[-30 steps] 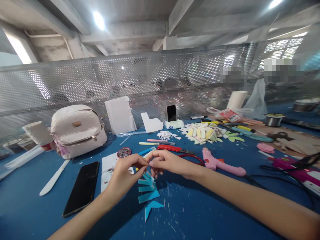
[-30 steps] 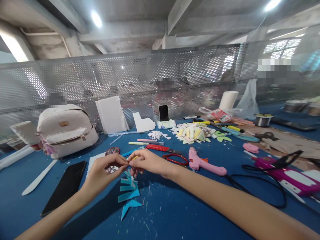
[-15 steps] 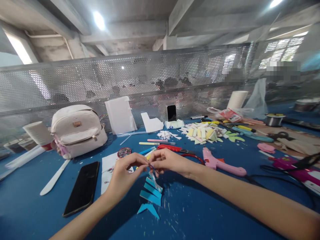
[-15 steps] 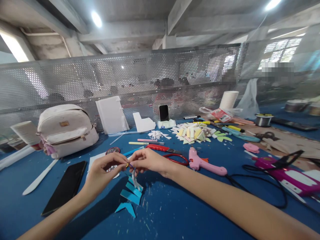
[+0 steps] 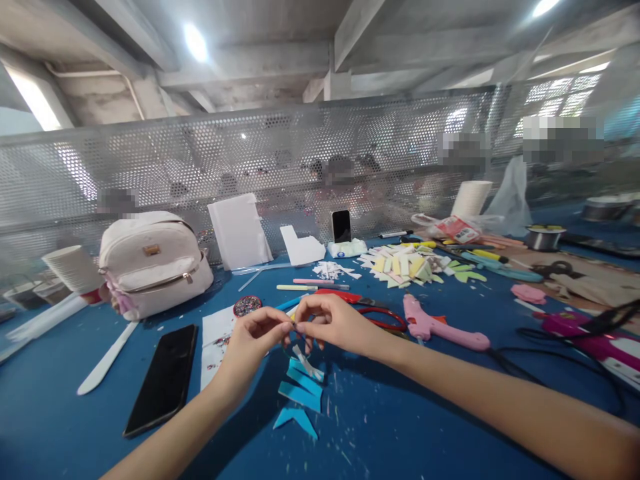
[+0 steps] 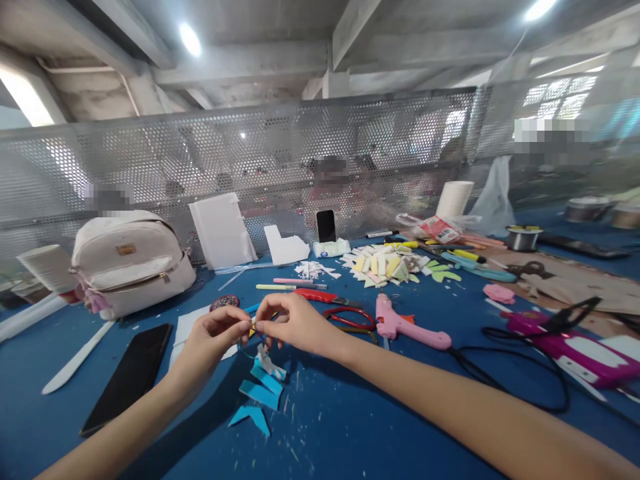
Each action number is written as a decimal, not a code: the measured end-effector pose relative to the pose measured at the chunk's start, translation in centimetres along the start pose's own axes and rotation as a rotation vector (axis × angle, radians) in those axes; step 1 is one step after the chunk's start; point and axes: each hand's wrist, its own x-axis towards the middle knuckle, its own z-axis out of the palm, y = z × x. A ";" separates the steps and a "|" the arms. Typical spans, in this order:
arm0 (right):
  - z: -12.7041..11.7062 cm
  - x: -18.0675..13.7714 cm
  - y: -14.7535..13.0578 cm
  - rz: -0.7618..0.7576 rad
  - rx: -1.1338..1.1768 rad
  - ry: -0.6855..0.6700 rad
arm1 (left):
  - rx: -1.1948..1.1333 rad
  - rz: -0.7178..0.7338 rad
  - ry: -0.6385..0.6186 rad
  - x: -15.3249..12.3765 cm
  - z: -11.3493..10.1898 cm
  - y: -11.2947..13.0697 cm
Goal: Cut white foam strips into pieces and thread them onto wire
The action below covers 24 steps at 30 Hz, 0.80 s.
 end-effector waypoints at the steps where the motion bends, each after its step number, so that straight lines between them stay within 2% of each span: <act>1: 0.0 0.0 0.0 -0.004 -0.006 0.004 | -0.017 -0.007 0.006 0.0 0.0 -0.1; 15: 0.3 -0.2 -0.3 -0.031 -0.058 0.040 | -0.151 -0.064 0.014 0.0 0.5 0.0; 24: 0.6 -0.6 -0.8 -0.126 -0.197 0.108 | -0.155 -0.100 0.053 -0.1 0.6 -0.1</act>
